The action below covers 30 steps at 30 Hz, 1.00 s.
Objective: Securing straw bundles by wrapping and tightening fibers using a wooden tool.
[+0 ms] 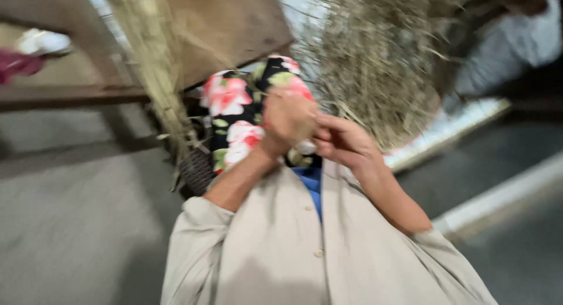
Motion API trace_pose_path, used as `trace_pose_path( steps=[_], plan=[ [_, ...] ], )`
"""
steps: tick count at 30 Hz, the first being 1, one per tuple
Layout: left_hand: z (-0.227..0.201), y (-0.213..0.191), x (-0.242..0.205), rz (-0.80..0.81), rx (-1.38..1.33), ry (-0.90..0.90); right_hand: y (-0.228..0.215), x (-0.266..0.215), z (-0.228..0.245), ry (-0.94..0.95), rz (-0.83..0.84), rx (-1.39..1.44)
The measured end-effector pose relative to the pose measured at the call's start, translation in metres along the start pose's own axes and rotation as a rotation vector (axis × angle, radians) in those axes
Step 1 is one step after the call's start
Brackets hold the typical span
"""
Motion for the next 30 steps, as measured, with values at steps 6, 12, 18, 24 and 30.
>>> trace_pose_path(
  steps=[6, 12, 18, 24, 30],
  plan=[
    [0.096, -0.137, 0.047, -0.152, -0.503, 0.036, -0.003, -0.014, 0.001, -0.256, 0.082, -0.322],
    [0.143, -0.284, 0.096, 0.067, -0.26, -0.162, -0.053, -0.05, 0.02, -0.287, 0.026, -0.407],
    [0.107, -0.325, 0.147, 0.286, -0.045, -0.331, -0.057, -0.066, 0.036, -0.258, 0.106, -0.653],
    [-0.079, -0.183, 0.252, 0.513, 0.228, -0.516, -0.022, -0.012, 0.023, -0.419, -0.004, -1.142],
    [-0.15, -0.116, 0.266, 0.697, -0.018, -0.613, 0.004, -0.007, 0.03, -0.568, -0.073, -1.356]
  ],
)
Point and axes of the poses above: each hand's wrist, its own x-axis towards the middle knuckle, its own y-axis out of the palm, z = x × y, the point moved 5 cm from there along x, towards the middle knuckle, and after that the axes turned 11 degrees about z, right-handed, at the moved point
